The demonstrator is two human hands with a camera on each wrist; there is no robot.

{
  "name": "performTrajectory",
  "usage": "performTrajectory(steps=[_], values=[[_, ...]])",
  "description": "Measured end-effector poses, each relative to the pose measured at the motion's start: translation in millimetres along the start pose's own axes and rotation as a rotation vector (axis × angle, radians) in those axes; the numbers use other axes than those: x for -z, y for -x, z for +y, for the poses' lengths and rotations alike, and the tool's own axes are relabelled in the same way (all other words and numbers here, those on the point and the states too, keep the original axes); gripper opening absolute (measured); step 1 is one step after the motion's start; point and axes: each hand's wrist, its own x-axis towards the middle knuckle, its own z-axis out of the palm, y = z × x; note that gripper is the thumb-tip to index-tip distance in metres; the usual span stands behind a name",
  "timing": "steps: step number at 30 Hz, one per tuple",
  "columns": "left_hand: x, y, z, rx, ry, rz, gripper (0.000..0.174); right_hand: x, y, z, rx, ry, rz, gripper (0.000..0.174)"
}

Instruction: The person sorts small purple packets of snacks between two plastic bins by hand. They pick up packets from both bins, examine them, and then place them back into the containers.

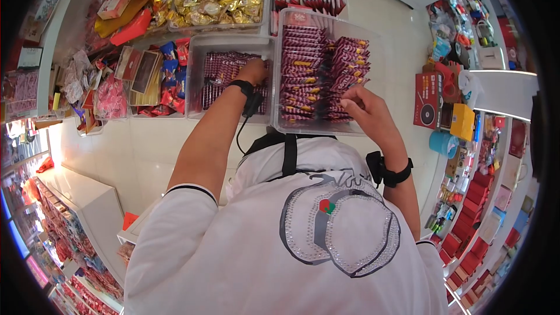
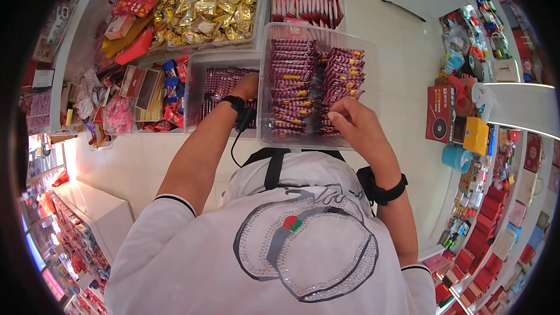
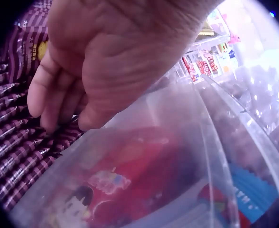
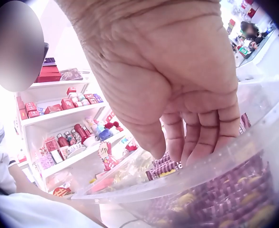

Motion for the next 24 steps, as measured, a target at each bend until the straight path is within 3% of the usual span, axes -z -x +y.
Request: performTrajectory(steps=[5, 8, 11, 13, 17, 20, 24], values=[[1, -6, -4, -0.042, -0.011, -0.042, 0.034, 1, 1, 2, 0.002, -0.016, 0.021, 0.015], [-30, -44, -53, -0.183, -0.054, 0.195, 0.032, 1, 1, 4, 0.008, -0.029, 0.039, 0.015], [-15, -26, -29, -0.025, 0.007, 0.042, 0.031, 2, 0, 1, 0.022, 0.012, 0.032, 0.015], [-22, -39, -47, -0.143, -0.051, 0.067, 0.032, 1, 0, 1, 0.042, 0.026, 0.032, 0.016], [-39, -47, -66, -0.221, -0.089, 0.247, 0.043, -1, 0, -3, 0.024, 0.009, 0.016, 0.015], [-25, -22, -41, -0.216, -0.059, 0.254, 0.049, -2, -1, -1, 0.033, 0.026, 0.012, 0.016], [-14, 2, -14, -0.132, -0.063, 0.196, 0.045, -2, 0, 0, 0.035, 0.033, 0.008, 0.016]])
